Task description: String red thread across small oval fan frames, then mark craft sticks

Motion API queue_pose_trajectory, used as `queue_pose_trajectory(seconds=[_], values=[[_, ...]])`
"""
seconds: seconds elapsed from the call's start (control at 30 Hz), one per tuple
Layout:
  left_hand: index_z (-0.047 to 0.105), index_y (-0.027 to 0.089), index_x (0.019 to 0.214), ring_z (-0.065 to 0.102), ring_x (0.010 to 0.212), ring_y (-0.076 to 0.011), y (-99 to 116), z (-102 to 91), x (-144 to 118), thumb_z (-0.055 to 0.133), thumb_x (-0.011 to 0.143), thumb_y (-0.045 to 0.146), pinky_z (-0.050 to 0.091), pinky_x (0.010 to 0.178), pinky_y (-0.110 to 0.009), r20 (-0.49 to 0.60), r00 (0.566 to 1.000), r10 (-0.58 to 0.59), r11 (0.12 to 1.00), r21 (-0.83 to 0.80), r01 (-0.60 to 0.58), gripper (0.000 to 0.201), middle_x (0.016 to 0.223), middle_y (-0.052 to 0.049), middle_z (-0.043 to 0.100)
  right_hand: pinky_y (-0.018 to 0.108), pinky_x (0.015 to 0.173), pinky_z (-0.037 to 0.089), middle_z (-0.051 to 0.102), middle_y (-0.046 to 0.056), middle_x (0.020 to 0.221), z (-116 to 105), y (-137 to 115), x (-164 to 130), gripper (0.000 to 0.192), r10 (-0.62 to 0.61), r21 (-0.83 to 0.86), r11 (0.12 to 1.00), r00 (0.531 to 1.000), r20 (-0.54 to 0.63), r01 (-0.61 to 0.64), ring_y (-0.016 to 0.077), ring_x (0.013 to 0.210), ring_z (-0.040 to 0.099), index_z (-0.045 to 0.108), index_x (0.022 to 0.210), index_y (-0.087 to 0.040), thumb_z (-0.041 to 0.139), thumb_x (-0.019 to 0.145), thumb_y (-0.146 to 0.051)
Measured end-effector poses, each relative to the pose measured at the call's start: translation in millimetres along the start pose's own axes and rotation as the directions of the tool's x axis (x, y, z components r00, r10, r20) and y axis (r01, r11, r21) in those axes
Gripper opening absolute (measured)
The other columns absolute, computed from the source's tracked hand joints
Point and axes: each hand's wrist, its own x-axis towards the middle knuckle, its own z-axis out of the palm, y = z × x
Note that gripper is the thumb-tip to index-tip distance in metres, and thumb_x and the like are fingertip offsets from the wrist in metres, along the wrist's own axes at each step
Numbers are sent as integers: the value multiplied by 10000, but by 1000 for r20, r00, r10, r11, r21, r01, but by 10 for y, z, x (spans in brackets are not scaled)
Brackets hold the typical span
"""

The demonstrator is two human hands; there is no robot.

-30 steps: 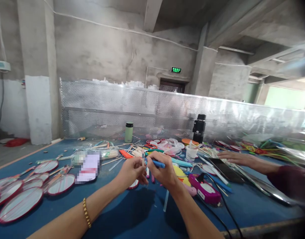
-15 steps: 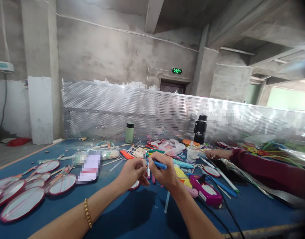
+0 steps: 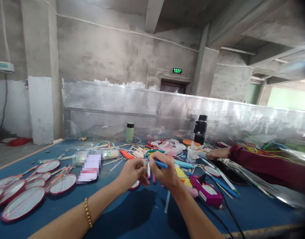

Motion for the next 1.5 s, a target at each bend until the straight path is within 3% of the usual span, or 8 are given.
queue_pose_trajectory(seconds=[1.03, 1.5], values=[[491, 182, 732, 687, 492, -174, -29, -11, 10, 607, 739, 320, 509, 439, -246, 19, 1000, 2, 1000, 15, -2, 180, 598, 21, 638, 227, 567, 373, 569, -20, 607, 18, 38, 18, 164, -35, -14, 999, 997, -61, 35, 103, 539, 500, 565, 693, -194, 513, 845, -159], [478, 190, 708, 683, 479, -177, -17, 6, 16, 636, 715, 334, 502, 430, -237, 2, 1000, -7, 1000, 19, 7, 214, 574, 25, 630, 228, 588, 380, 583, -10, 638, 16, 20, -10, 181, -16, 37, 999, 1000, 11, 16, 104, 578, 509, 554, 690, -187, 503, 860, -153]])
